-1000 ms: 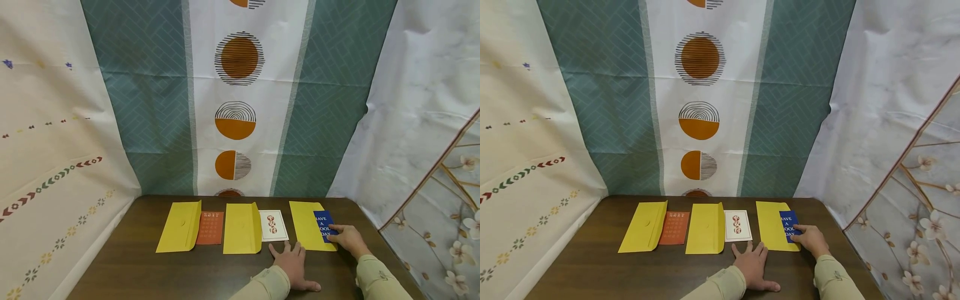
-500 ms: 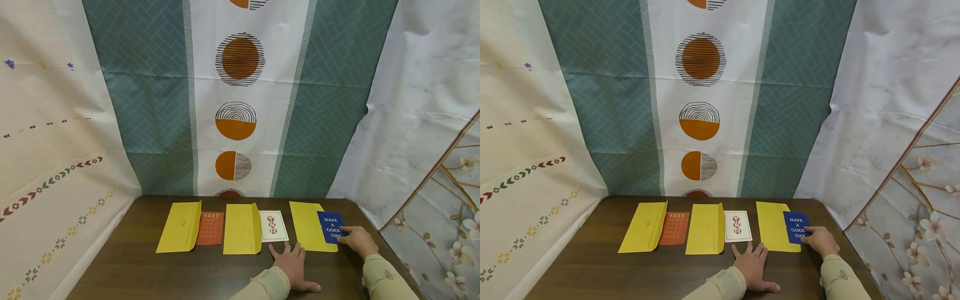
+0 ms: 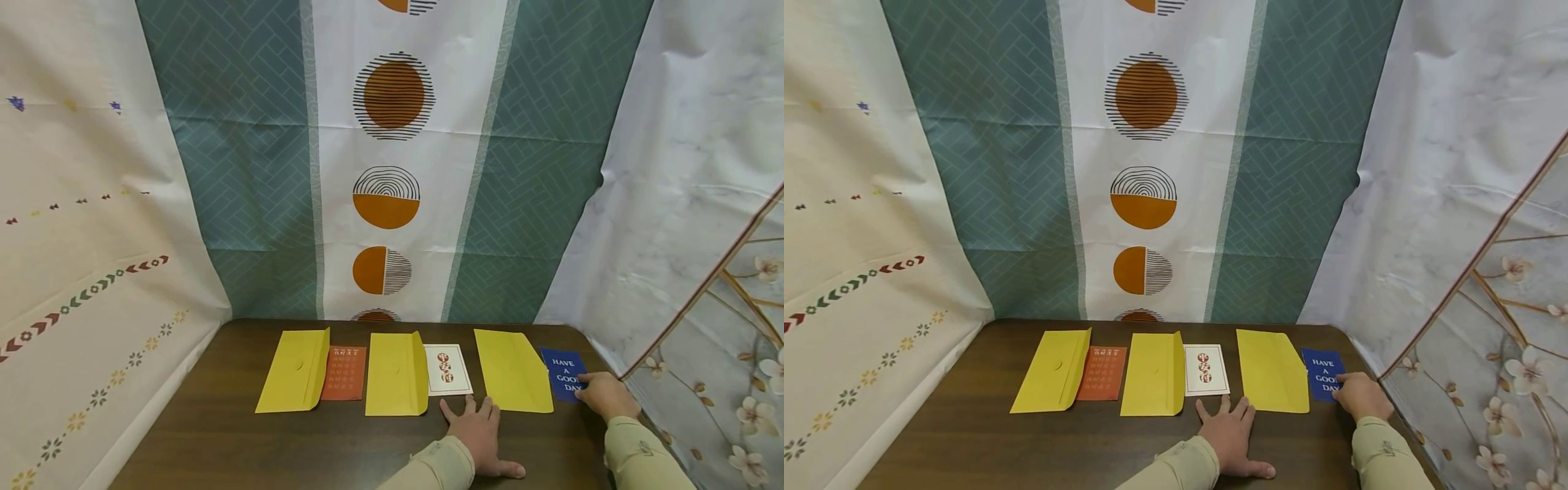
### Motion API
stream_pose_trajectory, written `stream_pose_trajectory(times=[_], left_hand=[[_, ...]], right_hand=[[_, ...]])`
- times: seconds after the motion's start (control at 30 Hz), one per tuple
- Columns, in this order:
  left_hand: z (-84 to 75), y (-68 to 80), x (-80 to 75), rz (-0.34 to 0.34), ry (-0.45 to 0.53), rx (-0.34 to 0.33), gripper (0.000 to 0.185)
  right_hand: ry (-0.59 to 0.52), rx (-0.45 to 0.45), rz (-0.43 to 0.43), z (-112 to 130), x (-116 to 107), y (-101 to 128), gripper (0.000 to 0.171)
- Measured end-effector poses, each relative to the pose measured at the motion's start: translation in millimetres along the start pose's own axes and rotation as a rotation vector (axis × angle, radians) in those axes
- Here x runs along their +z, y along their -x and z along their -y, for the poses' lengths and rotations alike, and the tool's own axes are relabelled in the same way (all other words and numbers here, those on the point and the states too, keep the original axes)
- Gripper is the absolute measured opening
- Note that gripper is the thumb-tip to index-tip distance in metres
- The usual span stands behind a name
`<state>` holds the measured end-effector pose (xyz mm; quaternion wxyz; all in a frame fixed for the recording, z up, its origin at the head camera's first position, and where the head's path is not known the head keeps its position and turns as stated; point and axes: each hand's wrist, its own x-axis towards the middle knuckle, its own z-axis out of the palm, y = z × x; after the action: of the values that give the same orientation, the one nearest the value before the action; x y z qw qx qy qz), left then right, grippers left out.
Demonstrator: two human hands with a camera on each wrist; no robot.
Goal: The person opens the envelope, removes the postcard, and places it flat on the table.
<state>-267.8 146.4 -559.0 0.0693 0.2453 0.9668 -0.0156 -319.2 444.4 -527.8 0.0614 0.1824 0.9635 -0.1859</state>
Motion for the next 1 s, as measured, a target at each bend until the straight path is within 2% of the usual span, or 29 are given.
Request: stream_pose_trajectory(times=[0.43, 0.67, 0.83, 1.0], left_hand=[[1.4, 8.1, -9.1, 0.019, 0.043, 0.0, 0.107], [1.1, 7.0, -7.3, 0.015, 0.041, -0.008, 0.107], [0.7, 5.0, -4.8, 0.01, 0.036, -0.008, 0.107], [1.5, 9.4, -10.1, 0.017, 0.056, -0.008, 0.106]], right_hand=[[-0.02, 0.027, -0.007, -0.6, 0.0, -0.3, 0.056], [-0.02, 0.065, -0.008, 4.7, 1.0, 3.2, 0.055], [-0.025, 0.055, 0.003, 5.5, -0.5, 5.8, 0.055], [-0.021, 0.017, 0.002, 1.3, -1.3, 4.5, 0.057]])
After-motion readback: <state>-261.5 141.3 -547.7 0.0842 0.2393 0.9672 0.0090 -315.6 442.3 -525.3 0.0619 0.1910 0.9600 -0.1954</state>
